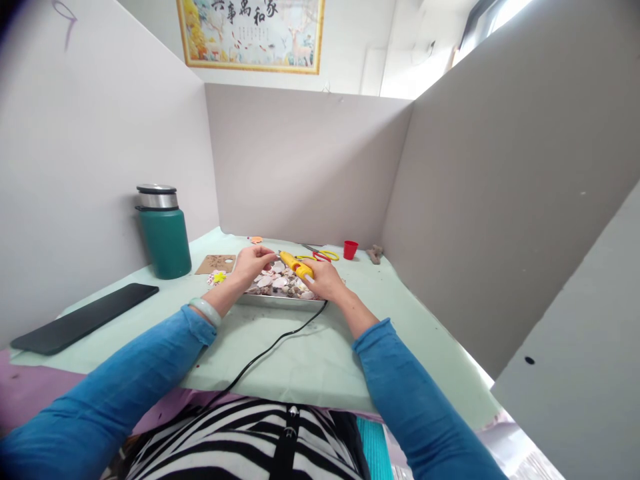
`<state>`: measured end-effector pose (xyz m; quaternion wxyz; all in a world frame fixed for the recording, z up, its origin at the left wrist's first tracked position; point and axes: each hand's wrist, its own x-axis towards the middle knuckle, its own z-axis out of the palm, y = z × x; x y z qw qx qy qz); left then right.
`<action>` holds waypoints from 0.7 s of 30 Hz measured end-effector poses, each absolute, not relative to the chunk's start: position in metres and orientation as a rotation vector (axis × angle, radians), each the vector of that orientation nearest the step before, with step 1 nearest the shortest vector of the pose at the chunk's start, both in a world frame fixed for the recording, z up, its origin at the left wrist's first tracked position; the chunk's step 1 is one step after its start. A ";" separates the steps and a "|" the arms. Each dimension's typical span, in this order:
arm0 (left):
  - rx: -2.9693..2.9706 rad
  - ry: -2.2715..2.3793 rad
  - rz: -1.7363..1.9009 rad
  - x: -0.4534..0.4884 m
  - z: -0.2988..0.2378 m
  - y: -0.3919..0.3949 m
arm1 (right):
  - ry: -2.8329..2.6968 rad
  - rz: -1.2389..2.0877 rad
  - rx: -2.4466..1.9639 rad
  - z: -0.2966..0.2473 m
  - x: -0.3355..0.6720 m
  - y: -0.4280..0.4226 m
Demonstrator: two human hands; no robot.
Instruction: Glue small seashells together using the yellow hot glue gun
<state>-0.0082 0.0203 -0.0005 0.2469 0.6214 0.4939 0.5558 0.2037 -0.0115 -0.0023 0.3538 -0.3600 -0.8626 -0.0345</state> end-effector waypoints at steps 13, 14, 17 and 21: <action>1.548 1.220 1.534 -0.007 0.003 0.017 | -2.244 -0.093 -0.917 -0.002 0.205 -0.012; 1.527 1.199 1.533 -0.007 0.003 0.015 | -2.244 -0.092 -0.917 -0.002 0.205 -0.013; 1.473 1.150 1.528 -0.006 0.007 0.011 | -2.246 -0.096 -0.922 -0.001 0.205 -0.014; 1.405 1.084 1.528 -0.005 0.011 0.005 | -2.254 -0.103 -0.960 0.001 0.204 -0.017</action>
